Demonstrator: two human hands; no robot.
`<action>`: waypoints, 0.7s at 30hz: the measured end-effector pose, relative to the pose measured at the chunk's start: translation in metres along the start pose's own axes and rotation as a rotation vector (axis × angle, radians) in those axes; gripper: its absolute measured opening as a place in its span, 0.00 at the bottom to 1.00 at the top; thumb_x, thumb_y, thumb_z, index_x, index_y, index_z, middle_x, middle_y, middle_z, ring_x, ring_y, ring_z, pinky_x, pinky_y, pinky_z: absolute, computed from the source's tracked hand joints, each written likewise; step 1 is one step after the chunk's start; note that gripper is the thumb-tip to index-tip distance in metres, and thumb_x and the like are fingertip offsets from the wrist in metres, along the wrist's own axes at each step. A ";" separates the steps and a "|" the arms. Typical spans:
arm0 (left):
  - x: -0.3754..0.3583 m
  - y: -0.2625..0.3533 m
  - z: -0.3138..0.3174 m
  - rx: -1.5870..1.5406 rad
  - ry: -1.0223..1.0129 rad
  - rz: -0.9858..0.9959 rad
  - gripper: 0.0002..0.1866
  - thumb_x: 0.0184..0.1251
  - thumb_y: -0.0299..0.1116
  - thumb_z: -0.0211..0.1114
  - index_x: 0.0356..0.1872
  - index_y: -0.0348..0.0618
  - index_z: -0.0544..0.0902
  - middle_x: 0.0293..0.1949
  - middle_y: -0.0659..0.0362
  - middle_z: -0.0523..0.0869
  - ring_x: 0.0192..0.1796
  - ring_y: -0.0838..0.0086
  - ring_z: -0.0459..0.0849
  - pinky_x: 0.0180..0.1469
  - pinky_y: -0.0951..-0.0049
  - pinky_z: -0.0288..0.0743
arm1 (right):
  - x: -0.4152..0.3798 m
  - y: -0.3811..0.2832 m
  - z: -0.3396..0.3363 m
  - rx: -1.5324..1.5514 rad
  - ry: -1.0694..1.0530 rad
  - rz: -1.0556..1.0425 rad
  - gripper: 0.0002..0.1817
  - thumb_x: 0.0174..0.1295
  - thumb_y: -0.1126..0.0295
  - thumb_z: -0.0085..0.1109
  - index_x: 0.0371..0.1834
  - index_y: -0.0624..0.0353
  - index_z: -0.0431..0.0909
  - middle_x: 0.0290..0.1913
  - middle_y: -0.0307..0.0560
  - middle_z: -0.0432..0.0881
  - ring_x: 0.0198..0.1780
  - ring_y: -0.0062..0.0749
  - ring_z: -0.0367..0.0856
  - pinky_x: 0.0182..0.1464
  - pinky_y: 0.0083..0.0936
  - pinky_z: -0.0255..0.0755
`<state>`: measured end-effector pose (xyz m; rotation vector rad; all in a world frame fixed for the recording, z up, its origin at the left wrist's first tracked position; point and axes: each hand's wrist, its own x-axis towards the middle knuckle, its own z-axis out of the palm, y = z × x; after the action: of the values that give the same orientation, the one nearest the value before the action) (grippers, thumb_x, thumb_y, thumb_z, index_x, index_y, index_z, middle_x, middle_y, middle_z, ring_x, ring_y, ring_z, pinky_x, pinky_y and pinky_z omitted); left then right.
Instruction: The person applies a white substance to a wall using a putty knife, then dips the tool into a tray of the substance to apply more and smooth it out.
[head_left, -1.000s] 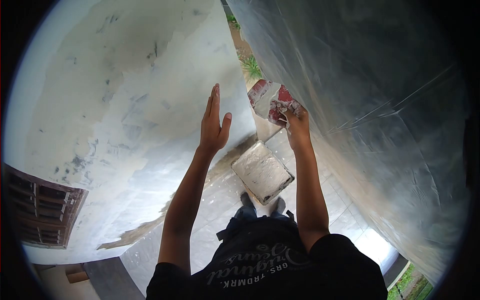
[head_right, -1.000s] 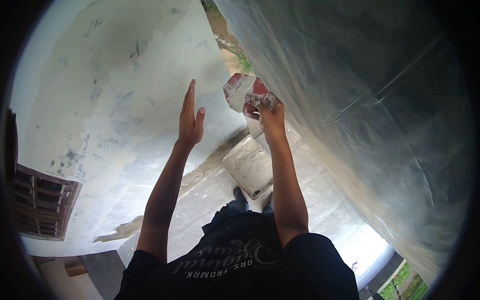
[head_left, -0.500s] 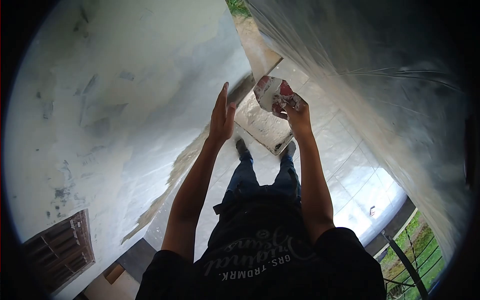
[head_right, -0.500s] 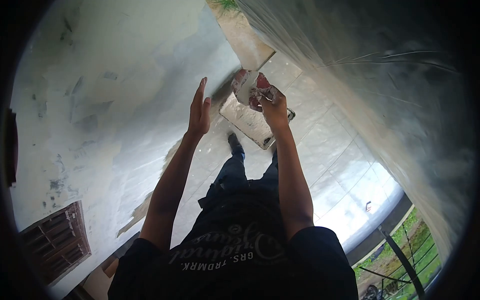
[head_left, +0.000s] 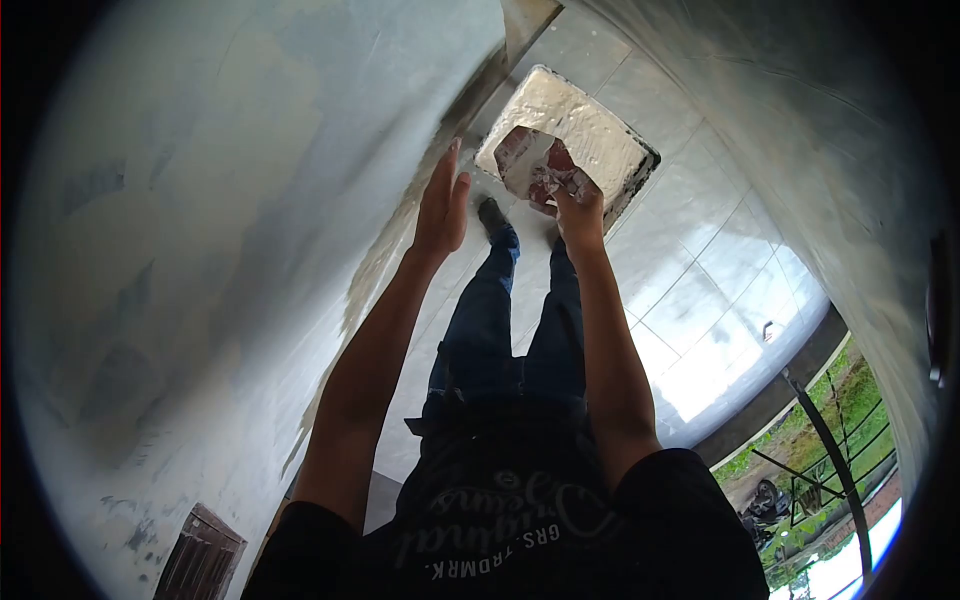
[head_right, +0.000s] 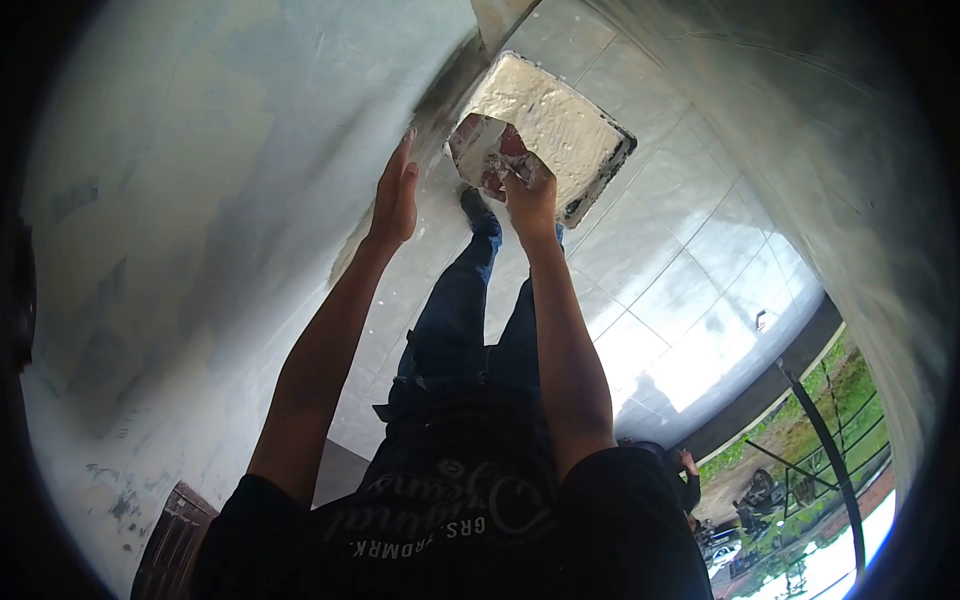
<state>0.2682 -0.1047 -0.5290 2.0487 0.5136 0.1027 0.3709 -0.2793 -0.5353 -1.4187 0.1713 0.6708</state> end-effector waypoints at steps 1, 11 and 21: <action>-0.001 -0.002 0.000 -0.004 -0.007 -0.019 0.30 0.78 0.40 0.39 0.72 0.28 0.57 0.73 0.39 0.61 0.77 0.53 0.56 0.77 0.61 0.46 | 0.001 0.010 0.002 0.020 0.003 -0.009 0.15 0.62 0.80 0.54 0.52 0.70 0.77 0.44 0.48 0.84 0.40 0.28 0.85 0.40 0.26 0.84; 0.009 -0.077 0.031 0.061 -0.057 -0.179 0.31 0.78 0.47 0.43 0.73 0.34 0.60 0.73 0.43 0.62 0.76 0.56 0.58 0.76 0.63 0.50 | 0.035 0.073 -0.016 -0.538 0.042 -0.163 0.14 0.57 0.81 0.57 0.47 0.70 0.79 0.41 0.56 0.85 0.40 0.43 0.87 0.42 0.35 0.81; 0.029 -0.189 0.086 -0.492 0.034 -0.469 0.32 0.78 0.49 0.45 0.69 0.29 0.66 0.71 0.45 0.67 0.72 0.60 0.67 0.75 0.63 0.53 | 0.056 0.139 0.025 -1.228 -0.186 -0.636 0.12 0.56 0.76 0.58 0.44 0.62 0.79 0.44 0.52 0.77 0.46 0.45 0.80 0.40 0.35 0.83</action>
<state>0.2588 -0.0825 -0.7369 1.4129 0.8818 -0.0177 0.3359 -0.2365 -0.6770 -2.3771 -0.9646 0.3309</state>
